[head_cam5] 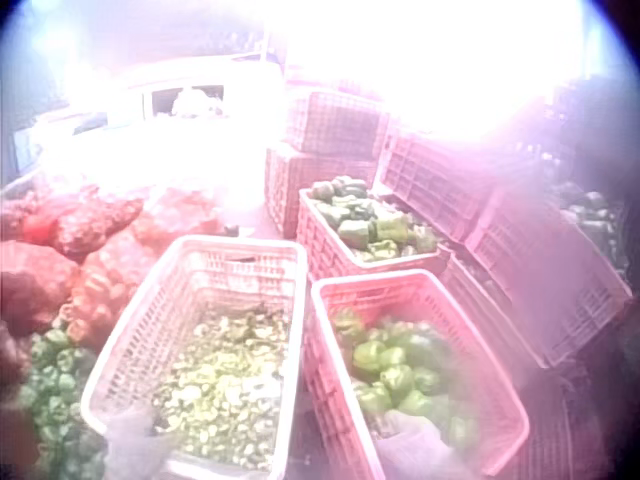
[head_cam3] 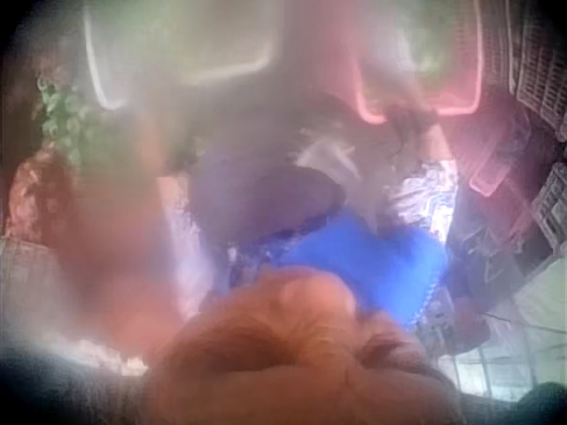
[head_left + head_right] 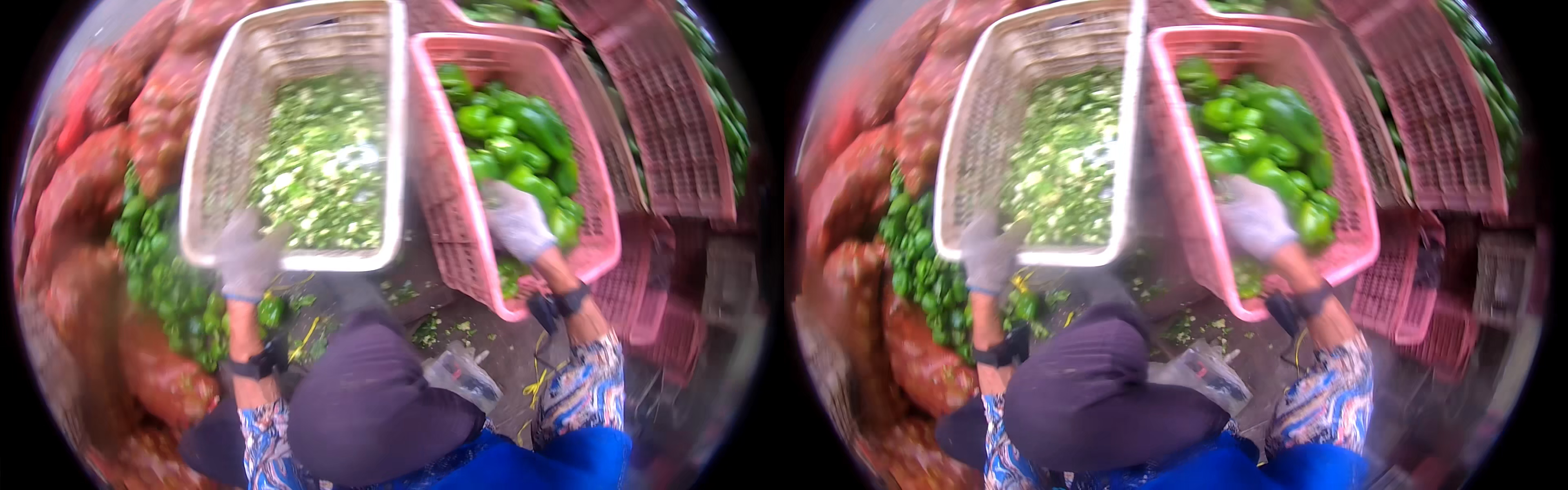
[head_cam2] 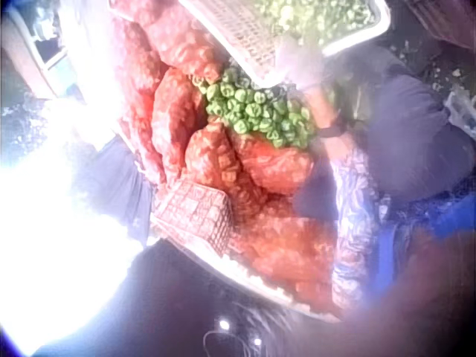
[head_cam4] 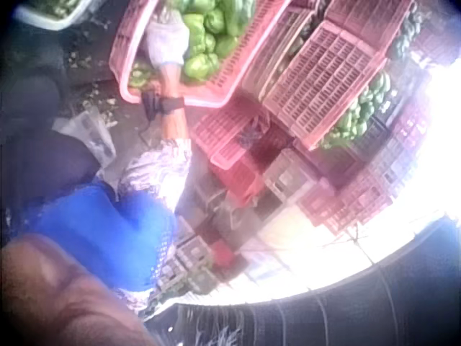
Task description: The person uses a spoon to scoop out the seeds and stems from green bell peppers. They hold the peppers in their left hand and use the spoon in their right hand to remove the interior parts, dropping the waste into a white basket. The cleaned peppers are placed into a pink basket.
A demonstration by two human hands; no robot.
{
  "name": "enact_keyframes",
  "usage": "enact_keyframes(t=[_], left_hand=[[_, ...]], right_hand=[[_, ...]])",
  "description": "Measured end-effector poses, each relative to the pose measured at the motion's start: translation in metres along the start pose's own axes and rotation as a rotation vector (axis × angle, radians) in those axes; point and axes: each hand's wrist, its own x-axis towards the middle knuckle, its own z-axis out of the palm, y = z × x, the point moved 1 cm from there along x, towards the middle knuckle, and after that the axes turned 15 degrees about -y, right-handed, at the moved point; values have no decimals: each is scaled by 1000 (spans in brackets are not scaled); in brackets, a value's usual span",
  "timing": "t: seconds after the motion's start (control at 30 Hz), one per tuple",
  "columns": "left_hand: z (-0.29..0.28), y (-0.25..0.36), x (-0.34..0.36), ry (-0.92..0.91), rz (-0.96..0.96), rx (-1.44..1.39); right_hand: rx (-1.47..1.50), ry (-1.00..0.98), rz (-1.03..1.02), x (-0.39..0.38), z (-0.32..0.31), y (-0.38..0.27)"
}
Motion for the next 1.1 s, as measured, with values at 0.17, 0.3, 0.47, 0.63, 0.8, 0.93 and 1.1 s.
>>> enact_keyframes(t=[0.17, 0.3, 0.47, 0.63, 0.8, 0.93, 1.1], left_hand=[[18, 30, 7, 8, 62, 29], [6, 23, -1, 89, 165, 193], [18, 21, -2, 152, 184, 105], [6, 13, -3, 81, 136, -202], [-10, -3, -18, 129, 228, -1073], [-32, -34, -60, 201, 214, -1223], [-4, -84, -94, 320, -80, -1201]], right_hand=[[545, 168, 76, -52, -22, -6], [580, 124, -92, -51, -33, -62], [509, 64, -188, 6, -39, -159], [479, -17, -226, 19, -1, -177], [388, -62, -131, 21, 23, -177], [584, -179, -23, 6, 36, -187], [358, -297, 94, 13, 35, -176]])
